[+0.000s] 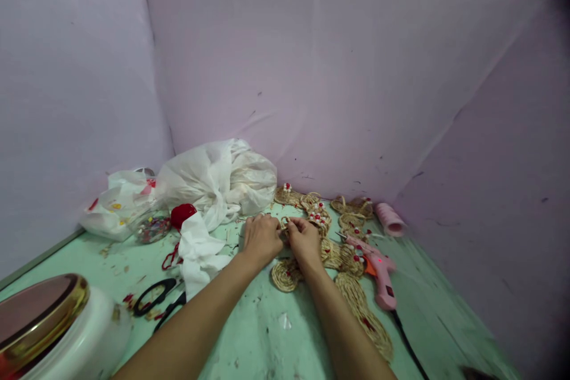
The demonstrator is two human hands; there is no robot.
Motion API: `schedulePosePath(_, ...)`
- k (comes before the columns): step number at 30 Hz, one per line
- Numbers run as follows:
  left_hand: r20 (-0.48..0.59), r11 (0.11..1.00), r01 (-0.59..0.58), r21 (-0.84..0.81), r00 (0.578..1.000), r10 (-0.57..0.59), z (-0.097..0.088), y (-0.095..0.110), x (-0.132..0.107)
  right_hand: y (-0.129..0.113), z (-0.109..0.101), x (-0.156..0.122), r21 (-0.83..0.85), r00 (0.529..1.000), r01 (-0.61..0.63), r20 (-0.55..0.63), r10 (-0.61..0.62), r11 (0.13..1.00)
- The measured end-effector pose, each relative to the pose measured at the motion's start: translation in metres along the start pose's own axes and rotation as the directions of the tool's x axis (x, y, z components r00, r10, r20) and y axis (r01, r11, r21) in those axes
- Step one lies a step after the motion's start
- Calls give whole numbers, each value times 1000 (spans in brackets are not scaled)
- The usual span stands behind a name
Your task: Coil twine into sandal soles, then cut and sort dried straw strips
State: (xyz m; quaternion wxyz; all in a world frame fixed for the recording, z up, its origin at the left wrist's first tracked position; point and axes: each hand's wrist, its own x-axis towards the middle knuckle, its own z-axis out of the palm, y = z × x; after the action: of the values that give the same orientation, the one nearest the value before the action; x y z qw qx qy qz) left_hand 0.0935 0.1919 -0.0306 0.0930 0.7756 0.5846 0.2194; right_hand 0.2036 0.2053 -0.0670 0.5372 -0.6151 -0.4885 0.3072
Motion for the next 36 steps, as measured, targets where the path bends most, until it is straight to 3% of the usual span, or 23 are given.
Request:
schedulePosePath(8,185,984,-20,-176,981,53,-10,-21,19,-9,-4,-3,85,995,-78,62,73,993)
schedulePosePath(13,89,974,-70,-216,992,91,-9,-26,24,-12,-4,-6,141,989,-106,121,89,984)
schedulePosePath(20,-47,928,-149,-343,989,142,2,-25,21,-7,-4,-7,169,991,-94,105,77,981)
schedulePosePath(28,-90,882,-132,-451,991,102,10,-27,21,-10,-13,-6,122,978,-38,208,12,992)
schedulePosePath(36,9,839,-204,-505,970,242,0,-27,21,-23,-19,-7,134,912,-204,386,138,970)
